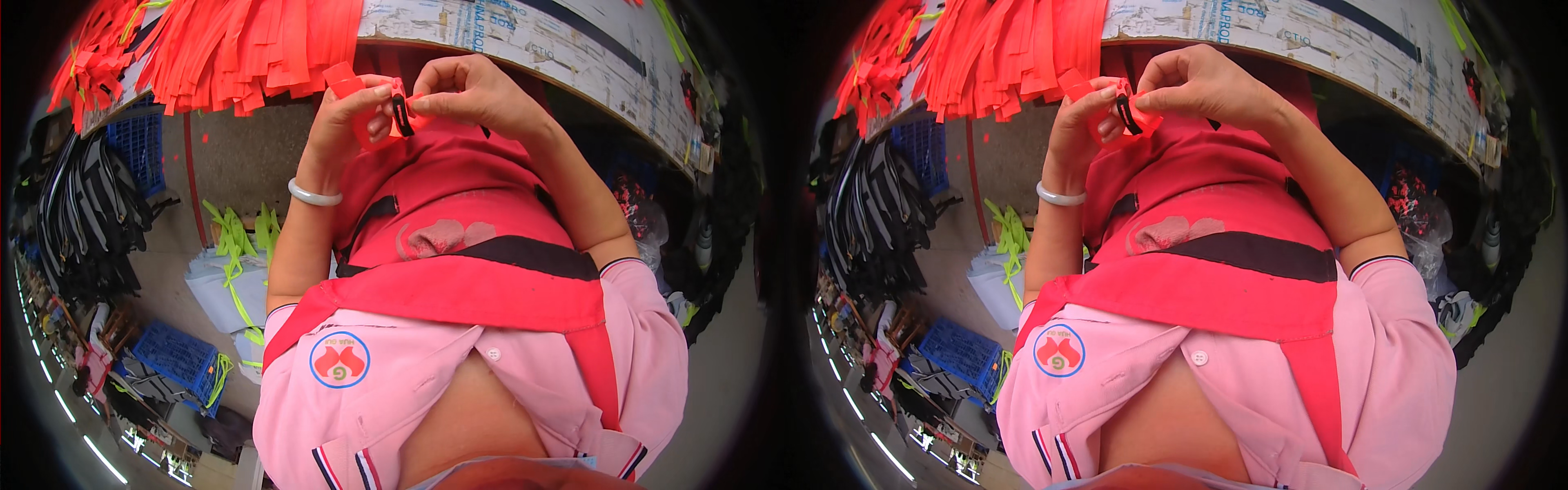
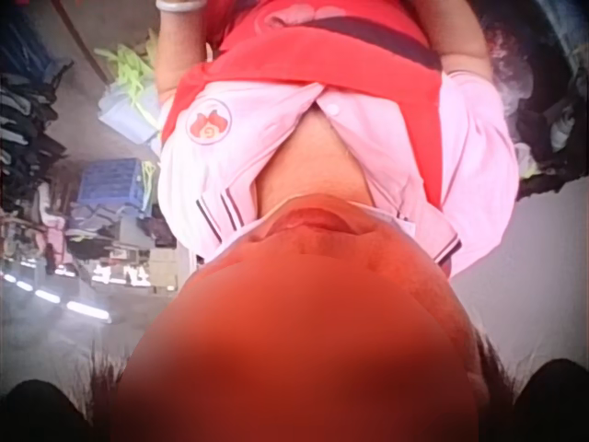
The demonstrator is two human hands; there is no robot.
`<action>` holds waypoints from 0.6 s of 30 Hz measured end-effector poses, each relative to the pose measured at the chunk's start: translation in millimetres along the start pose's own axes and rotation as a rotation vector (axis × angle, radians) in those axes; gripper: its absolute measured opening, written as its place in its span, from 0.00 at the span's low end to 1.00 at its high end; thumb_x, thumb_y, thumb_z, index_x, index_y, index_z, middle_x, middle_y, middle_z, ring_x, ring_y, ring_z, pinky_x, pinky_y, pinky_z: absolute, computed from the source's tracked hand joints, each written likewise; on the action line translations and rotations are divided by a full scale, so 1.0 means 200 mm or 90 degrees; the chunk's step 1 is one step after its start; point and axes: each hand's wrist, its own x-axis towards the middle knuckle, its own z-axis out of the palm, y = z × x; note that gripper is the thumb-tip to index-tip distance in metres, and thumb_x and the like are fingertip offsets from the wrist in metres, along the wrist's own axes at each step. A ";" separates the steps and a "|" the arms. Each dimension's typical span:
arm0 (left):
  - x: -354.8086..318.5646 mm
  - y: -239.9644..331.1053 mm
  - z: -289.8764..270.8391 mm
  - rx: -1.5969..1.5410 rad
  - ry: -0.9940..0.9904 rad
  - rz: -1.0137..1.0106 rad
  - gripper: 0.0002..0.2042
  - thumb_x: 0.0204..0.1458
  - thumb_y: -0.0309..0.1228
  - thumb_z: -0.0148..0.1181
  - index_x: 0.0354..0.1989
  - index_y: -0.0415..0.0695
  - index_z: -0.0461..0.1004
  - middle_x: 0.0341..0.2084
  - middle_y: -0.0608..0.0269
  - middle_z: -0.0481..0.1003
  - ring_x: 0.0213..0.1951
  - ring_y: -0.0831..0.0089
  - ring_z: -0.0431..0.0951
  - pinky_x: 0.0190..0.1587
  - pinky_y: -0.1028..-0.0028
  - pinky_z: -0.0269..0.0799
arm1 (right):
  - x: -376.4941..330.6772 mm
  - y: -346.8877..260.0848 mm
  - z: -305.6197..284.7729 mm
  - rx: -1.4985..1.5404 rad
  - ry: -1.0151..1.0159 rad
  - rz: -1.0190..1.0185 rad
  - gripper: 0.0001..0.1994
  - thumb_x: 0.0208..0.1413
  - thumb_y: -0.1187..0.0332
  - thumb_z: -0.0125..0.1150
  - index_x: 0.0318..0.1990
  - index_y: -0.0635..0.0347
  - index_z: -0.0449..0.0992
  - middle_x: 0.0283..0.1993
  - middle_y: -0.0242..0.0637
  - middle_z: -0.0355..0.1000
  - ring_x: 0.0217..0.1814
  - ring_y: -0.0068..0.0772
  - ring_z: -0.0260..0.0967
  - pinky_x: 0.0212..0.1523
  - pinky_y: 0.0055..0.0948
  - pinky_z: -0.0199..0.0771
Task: Attach small plastic buckles or clips to the ends of red fabric straps at a workshop bench.
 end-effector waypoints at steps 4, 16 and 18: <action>-0.01 -0.01 -0.02 0.013 -0.022 -0.005 0.09 0.52 0.29 0.59 0.36 0.36 0.75 0.20 0.65 0.73 0.15 0.83 0.67 0.16 0.81 0.59 | 0.00 0.02 0.01 -0.011 0.028 0.012 0.08 0.54 0.67 0.61 0.33 0.63 0.76 0.27 0.27 0.72 0.25 0.10 0.61 0.24 0.12 0.57; -0.03 0.01 0.00 0.123 0.017 -0.022 0.09 0.51 0.30 0.62 0.34 0.36 0.77 0.20 0.65 0.75 0.15 0.82 0.69 0.15 0.82 0.61 | -0.02 0.00 0.04 -0.019 0.055 0.032 0.07 0.54 0.68 0.60 0.33 0.64 0.76 0.25 0.27 0.71 0.23 0.10 0.59 0.22 0.14 0.56; -0.03 0.01 0.00 0.138 0.020 -0.015 0.09 0.51 0.30 0.62 0.34 0.36 0.77 0.20 0.65 0.75 0.15 0.82 0.69 0.15 0.82 0.61 | -0.01 0.02 0.04 0.006 0.066 0.026 0.07 0.54 0.68 0.61 0.33 0.63 0.76 0.24 0.27 0.70 0.22 0.10 0.59 0.22 0.14 0.55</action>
